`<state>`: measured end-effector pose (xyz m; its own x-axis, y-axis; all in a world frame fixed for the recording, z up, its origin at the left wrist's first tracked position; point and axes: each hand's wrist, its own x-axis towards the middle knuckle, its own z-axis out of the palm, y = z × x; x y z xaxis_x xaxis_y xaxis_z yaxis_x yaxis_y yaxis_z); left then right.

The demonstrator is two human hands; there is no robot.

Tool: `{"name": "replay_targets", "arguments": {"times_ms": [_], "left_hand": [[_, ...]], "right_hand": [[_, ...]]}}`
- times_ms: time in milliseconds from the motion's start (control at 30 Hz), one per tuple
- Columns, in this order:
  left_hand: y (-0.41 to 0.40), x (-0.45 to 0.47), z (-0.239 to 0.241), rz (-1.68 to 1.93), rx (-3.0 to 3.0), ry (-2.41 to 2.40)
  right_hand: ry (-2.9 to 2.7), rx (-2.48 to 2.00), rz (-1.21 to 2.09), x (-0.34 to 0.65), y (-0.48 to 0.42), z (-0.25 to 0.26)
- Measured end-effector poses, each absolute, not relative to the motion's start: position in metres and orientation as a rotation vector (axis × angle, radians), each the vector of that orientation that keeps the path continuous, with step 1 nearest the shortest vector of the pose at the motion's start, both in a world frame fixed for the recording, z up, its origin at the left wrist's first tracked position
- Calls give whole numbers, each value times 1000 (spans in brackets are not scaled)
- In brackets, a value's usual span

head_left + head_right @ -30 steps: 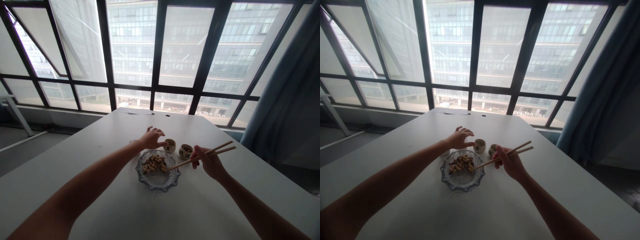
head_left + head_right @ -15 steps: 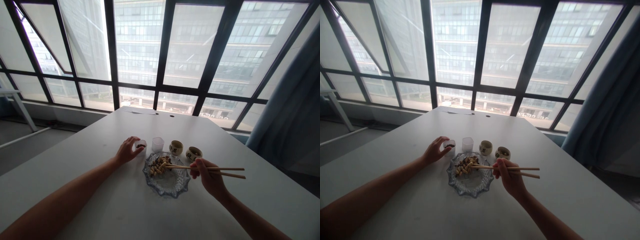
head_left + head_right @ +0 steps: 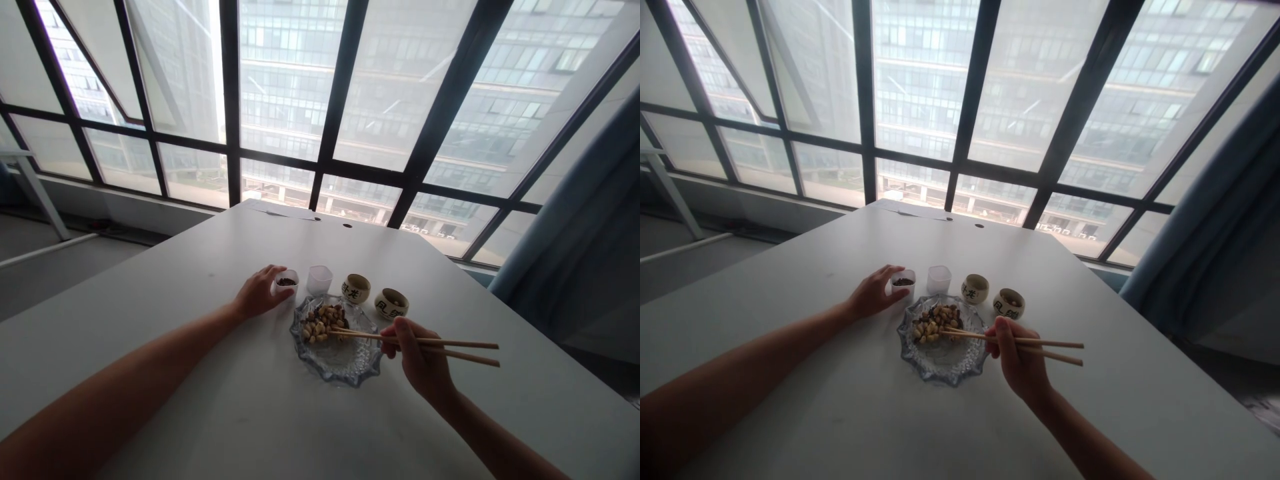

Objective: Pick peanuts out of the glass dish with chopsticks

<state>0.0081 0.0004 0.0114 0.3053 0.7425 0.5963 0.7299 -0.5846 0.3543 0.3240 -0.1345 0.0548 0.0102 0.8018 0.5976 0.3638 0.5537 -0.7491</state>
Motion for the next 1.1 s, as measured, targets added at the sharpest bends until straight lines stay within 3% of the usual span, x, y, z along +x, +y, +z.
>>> {"name": "replay_targets", "arguments": {"times_ms": [333, 767, 1100], "left_hand": [[0, 9, 11, 1149, 2535, 1418], [1, 7, 10, 1159, 2530, 1397], [3, 8, 9, 1189, 2528, 1393]], "right_hand": [[-1898, -1025, 343, 321, -145, 62], [-1678, -1161, 591, 321, -141, 54], [-712, -1118, 979, 338, -104, 49]]}}
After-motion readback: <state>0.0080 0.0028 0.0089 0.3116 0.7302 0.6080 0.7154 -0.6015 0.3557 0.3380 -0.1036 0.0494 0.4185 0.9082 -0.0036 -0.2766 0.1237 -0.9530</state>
